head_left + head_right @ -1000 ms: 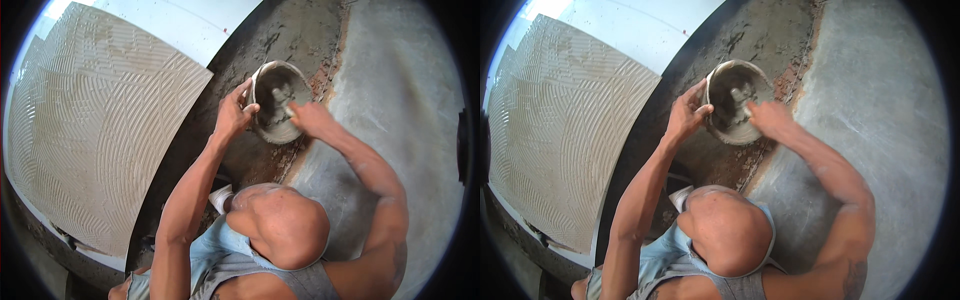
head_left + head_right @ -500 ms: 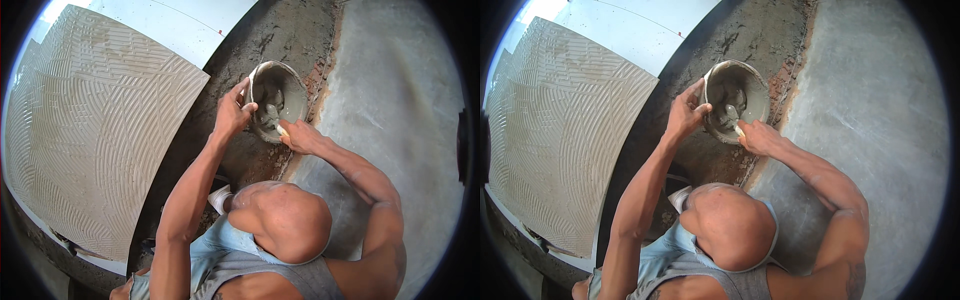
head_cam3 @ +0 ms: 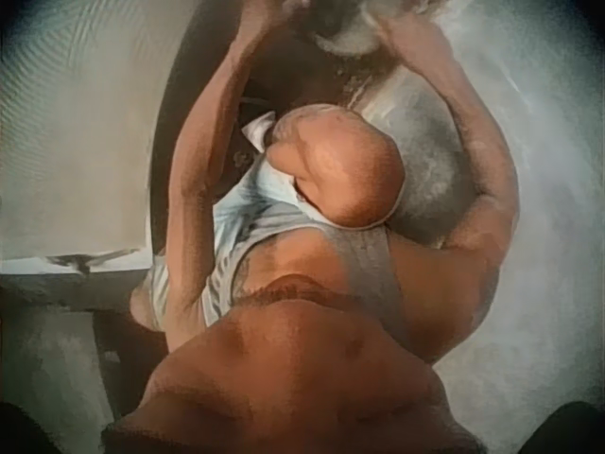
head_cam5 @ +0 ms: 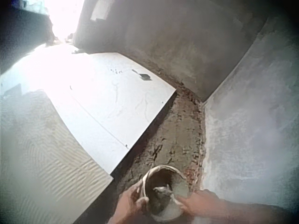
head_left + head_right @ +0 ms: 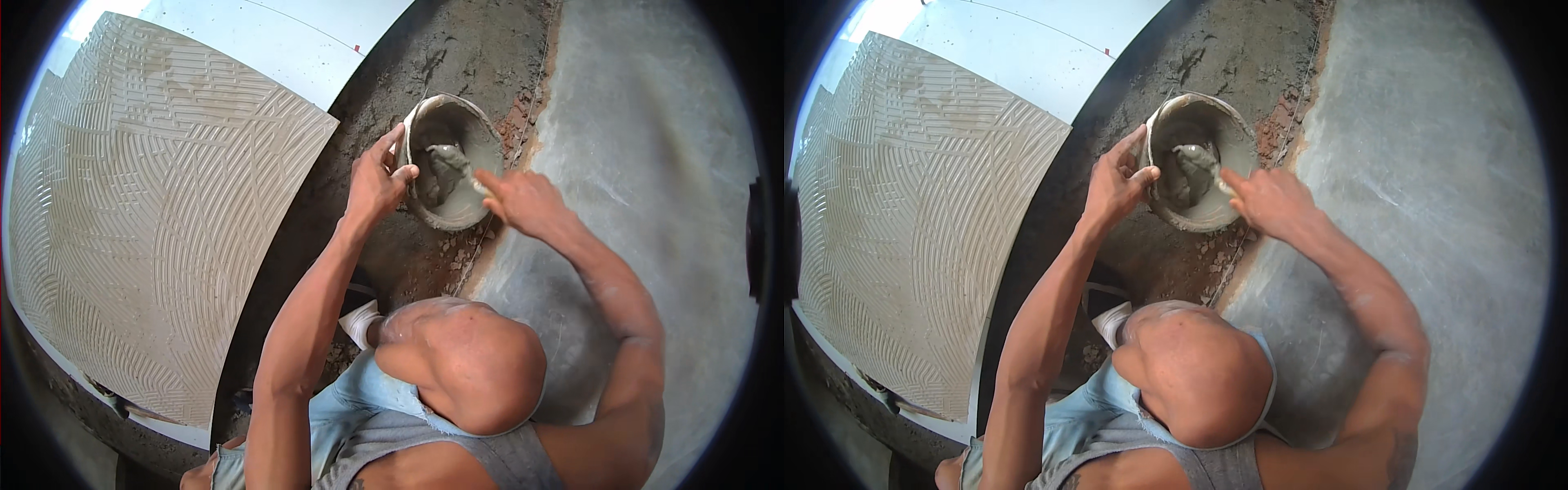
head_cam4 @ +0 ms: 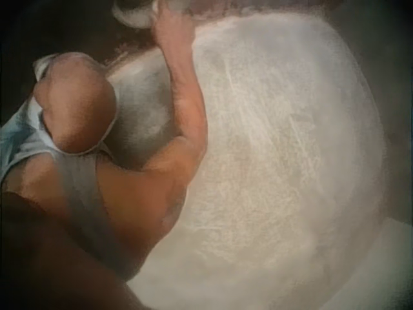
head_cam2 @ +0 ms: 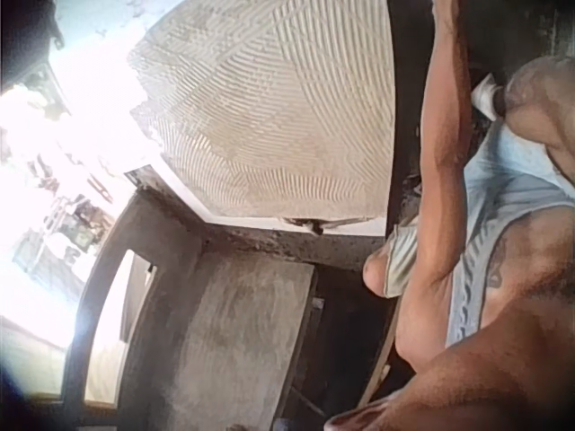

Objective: The person applies mortar to a large floor tile using a trowel. The person scoops mortar from a bucket and spreads it across the back of the tile in several rows.

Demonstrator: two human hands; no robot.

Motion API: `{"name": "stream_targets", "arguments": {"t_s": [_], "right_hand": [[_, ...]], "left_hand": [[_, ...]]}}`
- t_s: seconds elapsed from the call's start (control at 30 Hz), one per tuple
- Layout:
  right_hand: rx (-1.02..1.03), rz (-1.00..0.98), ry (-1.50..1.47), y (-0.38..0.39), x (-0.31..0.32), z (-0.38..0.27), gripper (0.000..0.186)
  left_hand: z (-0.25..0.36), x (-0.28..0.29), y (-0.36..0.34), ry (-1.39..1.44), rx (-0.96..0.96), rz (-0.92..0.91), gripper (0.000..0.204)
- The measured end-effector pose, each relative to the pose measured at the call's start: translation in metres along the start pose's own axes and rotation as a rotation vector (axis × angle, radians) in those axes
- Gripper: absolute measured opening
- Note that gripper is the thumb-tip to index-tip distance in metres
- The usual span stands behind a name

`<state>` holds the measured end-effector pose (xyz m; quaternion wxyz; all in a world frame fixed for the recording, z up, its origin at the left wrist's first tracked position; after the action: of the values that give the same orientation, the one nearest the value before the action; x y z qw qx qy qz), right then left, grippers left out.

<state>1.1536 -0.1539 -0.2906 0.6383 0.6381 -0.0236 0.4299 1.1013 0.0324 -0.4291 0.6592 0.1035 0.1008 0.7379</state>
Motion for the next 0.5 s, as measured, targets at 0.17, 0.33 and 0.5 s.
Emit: {"name": "stream_targets", "arguments": {"t_s": [0.17, 0.33, 0.5], "right_hand": [[0.167, 0.353, 0.512, -0.032, 0.024, 0.006, 0.045], [0.095, 0.22, 0.561, -0.063, 0.024, 0.0, 0.032], [0.204, -0.031, 0.548, -0.075, 0.031, 0.008, 0.019]], "left_hand": [[0.0, -0.005, -0.004, 0.018, 0.076, -0.051, 0.073], [-0.004, -0.005, -0.003, -0.011, 0.002, 0.015, 0.075], [-0.007, -0.005, 0.002, 0.087, 0.022, 0.035, 0.075]]}}
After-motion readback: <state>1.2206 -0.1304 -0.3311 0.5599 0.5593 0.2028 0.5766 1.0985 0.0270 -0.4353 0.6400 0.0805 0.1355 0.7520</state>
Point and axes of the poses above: each hand's wrist, its own y-axis away from the middle knuckle, its own x-axis out of the back of the hand, z = x × y, the point moved 4 cm from there along -y, towards the middle knuckle, and after that the axes turned 2 degrees about -y, right-handed, at the moved point
